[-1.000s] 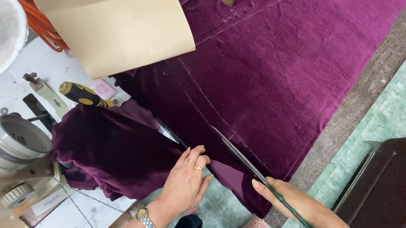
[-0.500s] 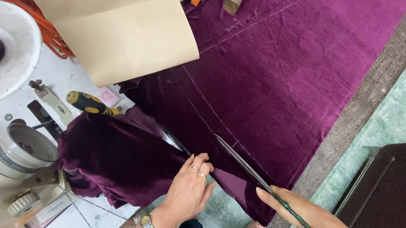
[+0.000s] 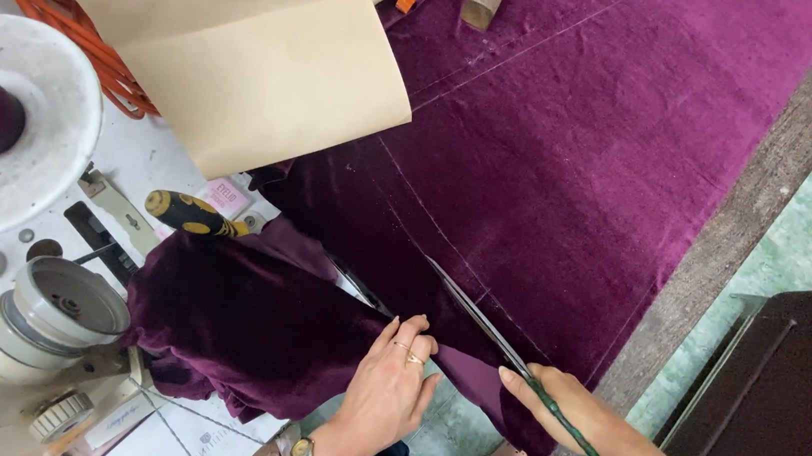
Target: The person cuts a large piece of purple velvet fabric laid out on a work table using shears. They follow white chalk lines drawn on the fabric, cutting along a curved edge and then a long straight line. A yellow ruler and brown paper patterns are visible on the table.
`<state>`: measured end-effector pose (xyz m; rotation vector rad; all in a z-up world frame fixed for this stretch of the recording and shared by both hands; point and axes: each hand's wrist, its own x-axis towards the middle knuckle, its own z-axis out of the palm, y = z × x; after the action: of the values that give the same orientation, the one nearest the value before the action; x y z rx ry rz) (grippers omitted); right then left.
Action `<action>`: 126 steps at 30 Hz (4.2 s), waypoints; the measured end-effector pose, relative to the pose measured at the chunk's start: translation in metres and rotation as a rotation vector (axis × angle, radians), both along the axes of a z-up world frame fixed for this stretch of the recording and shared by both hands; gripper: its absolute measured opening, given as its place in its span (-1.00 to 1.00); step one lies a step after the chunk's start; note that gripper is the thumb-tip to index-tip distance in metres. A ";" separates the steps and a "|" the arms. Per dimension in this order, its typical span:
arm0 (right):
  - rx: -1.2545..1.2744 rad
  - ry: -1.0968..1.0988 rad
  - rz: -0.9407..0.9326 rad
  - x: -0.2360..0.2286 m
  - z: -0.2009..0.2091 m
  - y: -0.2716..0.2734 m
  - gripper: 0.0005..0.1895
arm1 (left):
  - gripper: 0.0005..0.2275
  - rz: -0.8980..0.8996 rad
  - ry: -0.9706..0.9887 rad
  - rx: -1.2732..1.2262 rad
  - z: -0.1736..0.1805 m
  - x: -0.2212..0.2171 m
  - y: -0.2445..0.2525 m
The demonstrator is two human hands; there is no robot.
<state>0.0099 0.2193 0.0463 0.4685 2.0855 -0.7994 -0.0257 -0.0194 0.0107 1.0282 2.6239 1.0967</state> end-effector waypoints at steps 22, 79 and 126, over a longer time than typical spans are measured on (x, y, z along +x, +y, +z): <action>-0.121 -0.101 -0.026 -0.030 0.029 -0.016 -0.49 | -0.78 -0.016 -0.034 0.013 0.001 -0.003 -0.003; -0.253 -0.173 -0.149 -0.084 0.037 -0.052 -0.44 | -0.49 0.438 0.353 -0.520 -0.023 -0.230 -0.077; -0.154 -0.148 -0.153 -0.126 0.031 -0.084 -0.09 | -0.50 0.409 0.041 -0.399 -0.041 -0.254 -0.095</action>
<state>-0.1157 0.1357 0.0770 0.5893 1.8530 -0.9770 -0.2794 -0.1143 -0.0306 0.4517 2.9915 0.5602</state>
